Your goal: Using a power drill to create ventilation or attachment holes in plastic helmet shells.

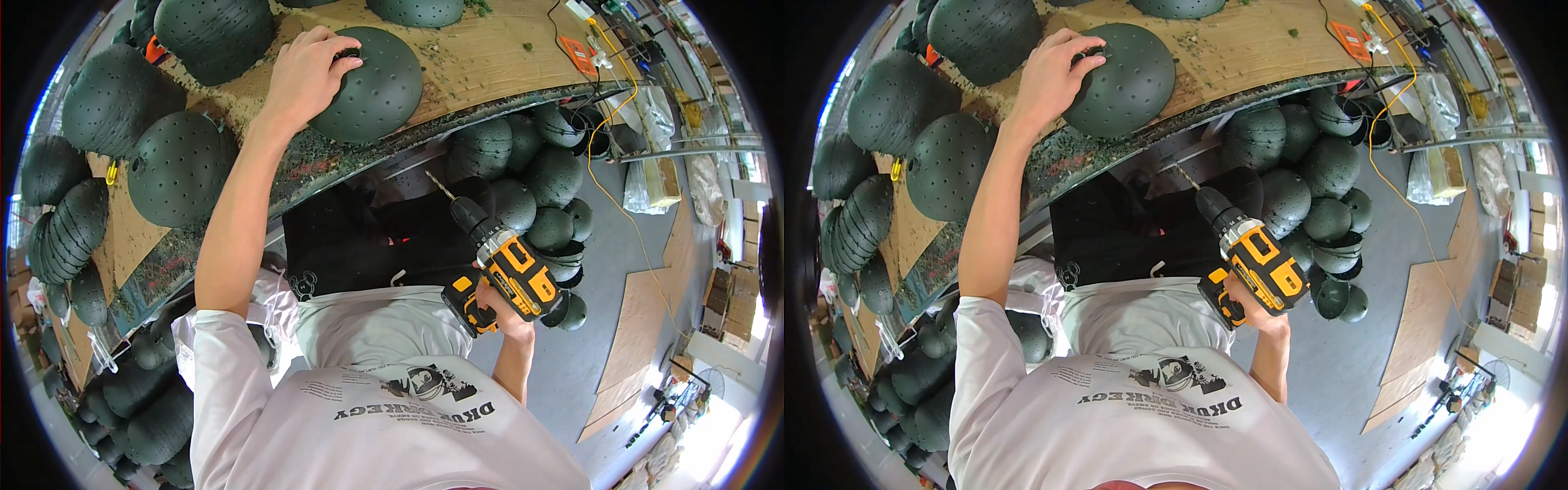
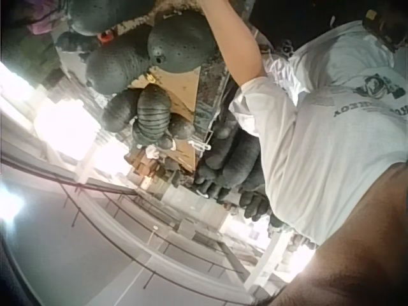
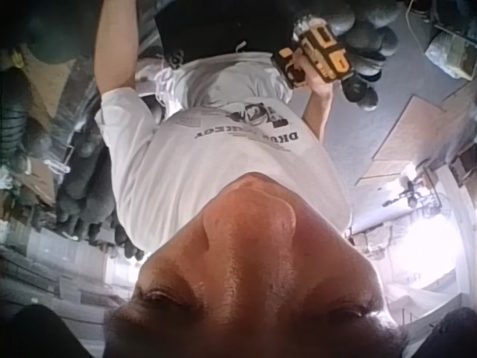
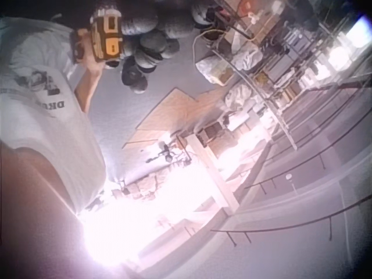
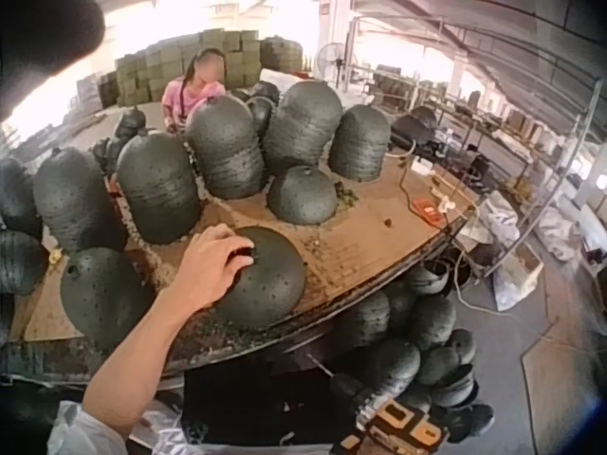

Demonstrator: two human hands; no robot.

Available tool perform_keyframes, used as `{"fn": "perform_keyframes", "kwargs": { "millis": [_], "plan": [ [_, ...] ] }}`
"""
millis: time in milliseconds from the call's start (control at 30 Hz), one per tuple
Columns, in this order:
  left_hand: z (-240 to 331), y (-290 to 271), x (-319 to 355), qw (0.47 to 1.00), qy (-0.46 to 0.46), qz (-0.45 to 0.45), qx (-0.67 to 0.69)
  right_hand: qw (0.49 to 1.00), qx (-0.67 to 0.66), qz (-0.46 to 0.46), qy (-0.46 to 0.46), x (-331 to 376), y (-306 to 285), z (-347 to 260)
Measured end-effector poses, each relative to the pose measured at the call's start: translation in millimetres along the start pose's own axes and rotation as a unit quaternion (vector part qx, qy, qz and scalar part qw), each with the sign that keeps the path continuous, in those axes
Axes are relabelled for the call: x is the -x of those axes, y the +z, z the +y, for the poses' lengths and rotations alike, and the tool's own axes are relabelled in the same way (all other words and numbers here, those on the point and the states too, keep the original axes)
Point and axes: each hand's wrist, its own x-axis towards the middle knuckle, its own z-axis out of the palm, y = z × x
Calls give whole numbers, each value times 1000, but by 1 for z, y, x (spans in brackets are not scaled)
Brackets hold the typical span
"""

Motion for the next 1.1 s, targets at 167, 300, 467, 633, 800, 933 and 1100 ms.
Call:
{"fn": "perform_keyframes", "kwargs": {
  "millis": [167, 300, 467, 633, 800, 933, 1100],
  "plan": [
    [-10, -1, -9, 999, 48, -23, 8, 999, -10, 18, -43, -1, 5, -2],
    [-16, 0, -15, 997, 43, -58, 15, 999, 8, 41, -32, -2, 6, -4],
    [-21, 10, -10, 995, 67, -66, 13, 999, 22, 9, -40, -11, -1, 3],
    [-18, 15, 4, 990, 39, -72, 111, 984, 132, 3, -116, -40, 7, -14],
    [-9, 25, 34, 983, -20, -58, 173, 974, 201, 24, -101, -66, 18, -34],
    [-9, 41, 44, 992, -28, 5, 127, 971, 214, 16, -104, -87, 26, -55],
    [-12, 46, 49, 985, -36, 38, 164, 966, 232, -6, -114, -107, 38, -78]
  ]
}}
